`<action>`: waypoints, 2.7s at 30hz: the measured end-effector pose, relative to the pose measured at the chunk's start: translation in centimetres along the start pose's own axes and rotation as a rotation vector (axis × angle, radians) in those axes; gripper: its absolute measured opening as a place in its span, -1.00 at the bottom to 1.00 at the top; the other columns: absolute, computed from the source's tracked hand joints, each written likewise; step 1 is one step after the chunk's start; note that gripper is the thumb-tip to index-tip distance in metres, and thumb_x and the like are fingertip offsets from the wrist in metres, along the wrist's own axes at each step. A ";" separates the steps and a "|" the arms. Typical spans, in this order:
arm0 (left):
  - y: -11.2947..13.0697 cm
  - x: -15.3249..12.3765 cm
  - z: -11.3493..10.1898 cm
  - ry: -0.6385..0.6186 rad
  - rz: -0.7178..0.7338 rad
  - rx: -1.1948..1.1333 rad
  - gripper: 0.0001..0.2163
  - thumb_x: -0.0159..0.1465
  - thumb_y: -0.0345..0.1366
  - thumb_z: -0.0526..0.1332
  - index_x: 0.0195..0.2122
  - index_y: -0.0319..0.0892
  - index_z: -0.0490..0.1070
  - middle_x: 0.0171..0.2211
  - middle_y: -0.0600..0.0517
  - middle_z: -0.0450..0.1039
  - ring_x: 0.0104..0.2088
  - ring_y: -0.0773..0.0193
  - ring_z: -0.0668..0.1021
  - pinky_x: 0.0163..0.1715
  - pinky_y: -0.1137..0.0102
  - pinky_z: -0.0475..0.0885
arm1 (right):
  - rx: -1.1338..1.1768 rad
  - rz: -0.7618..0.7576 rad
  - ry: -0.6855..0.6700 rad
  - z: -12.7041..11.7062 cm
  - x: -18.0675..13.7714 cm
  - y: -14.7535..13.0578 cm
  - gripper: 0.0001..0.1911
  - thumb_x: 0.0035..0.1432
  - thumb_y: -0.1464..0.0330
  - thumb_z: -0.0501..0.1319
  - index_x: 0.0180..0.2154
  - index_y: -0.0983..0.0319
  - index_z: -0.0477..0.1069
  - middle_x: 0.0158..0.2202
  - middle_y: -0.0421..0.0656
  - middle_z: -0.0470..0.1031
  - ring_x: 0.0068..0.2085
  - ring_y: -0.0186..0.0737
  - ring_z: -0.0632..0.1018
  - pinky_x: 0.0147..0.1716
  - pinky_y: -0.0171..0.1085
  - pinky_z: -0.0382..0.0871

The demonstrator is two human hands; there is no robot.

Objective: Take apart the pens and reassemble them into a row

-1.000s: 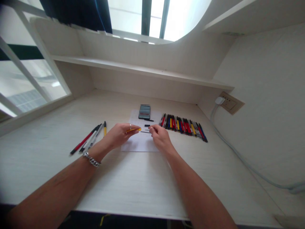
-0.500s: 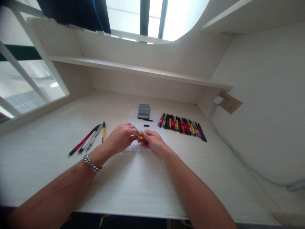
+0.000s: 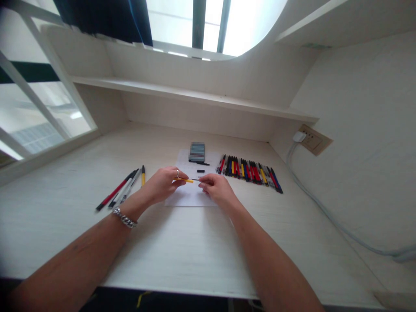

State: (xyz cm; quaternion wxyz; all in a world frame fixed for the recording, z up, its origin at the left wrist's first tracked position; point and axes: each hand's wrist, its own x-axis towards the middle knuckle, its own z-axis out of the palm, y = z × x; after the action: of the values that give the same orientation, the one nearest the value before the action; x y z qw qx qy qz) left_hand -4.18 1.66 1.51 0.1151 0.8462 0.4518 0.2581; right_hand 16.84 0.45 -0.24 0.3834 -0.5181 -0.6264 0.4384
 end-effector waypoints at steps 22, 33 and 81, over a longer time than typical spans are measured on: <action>1.1 0.0 1.1 -0.080 -0.001 -0.279 -0.81 0.22 -0.30 0.16 -0.19 -0.13 0.52 -0.24 0.01 0.58 -0.26 0.27 0.56 -0.23 0.43 0.40 | -0.373 -0.330 -0.009 0.1 -0.6 -0.8 -0.81 0.12 0.31 0.21 -0.21 0.17 0.52 -0.29 -0.17 0.57 -0.33 -0.27 0.50 -0.27 -0.30 0.32; 0.0 -0.1 1.1 -0.097 -0.055 -0.131 -0.78 0.19 -0.22 0.17 -0.19 -0.12 0.53 -0.33 0.02 0.57 -0.36 0.28 0.52 -0.32 0.42 0.37 | -0.540 -0.194 0.019 -3.3 -0.1 -0.3 -0.87 0.04 0.36 0.23 -0.34 0.18 0.54 -0.34 -0.17 0.55 -0.32 -0.25 0.47 -0.29 -0.29 0.28; 0.5 -0.1 0.6 -0.131 -0.049 -0.202 -0.66 0.26 -0.07 0.07 -0.10 -0.13 0.50 -0.16 -0.03 0.56 -0.19 0.19 0.56 -0.18 0.38 0.40 | -0.619 -0.329 0.052 -1.9 -0.4 0.2 -0.91 0.10 0.43 0.21 -0.35 0.22 0.50 -0.38 -0.17 0.52 -0.35 -0.31 0.45 -0.34 -0.35 0.24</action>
State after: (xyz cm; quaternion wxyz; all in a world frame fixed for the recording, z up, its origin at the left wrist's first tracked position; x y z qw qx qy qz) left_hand -3.59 1.29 1.19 0.2354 0.8339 0.4357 0.2438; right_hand 18.72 0.39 0.12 0.2895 -0.5130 -0.7947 0.1469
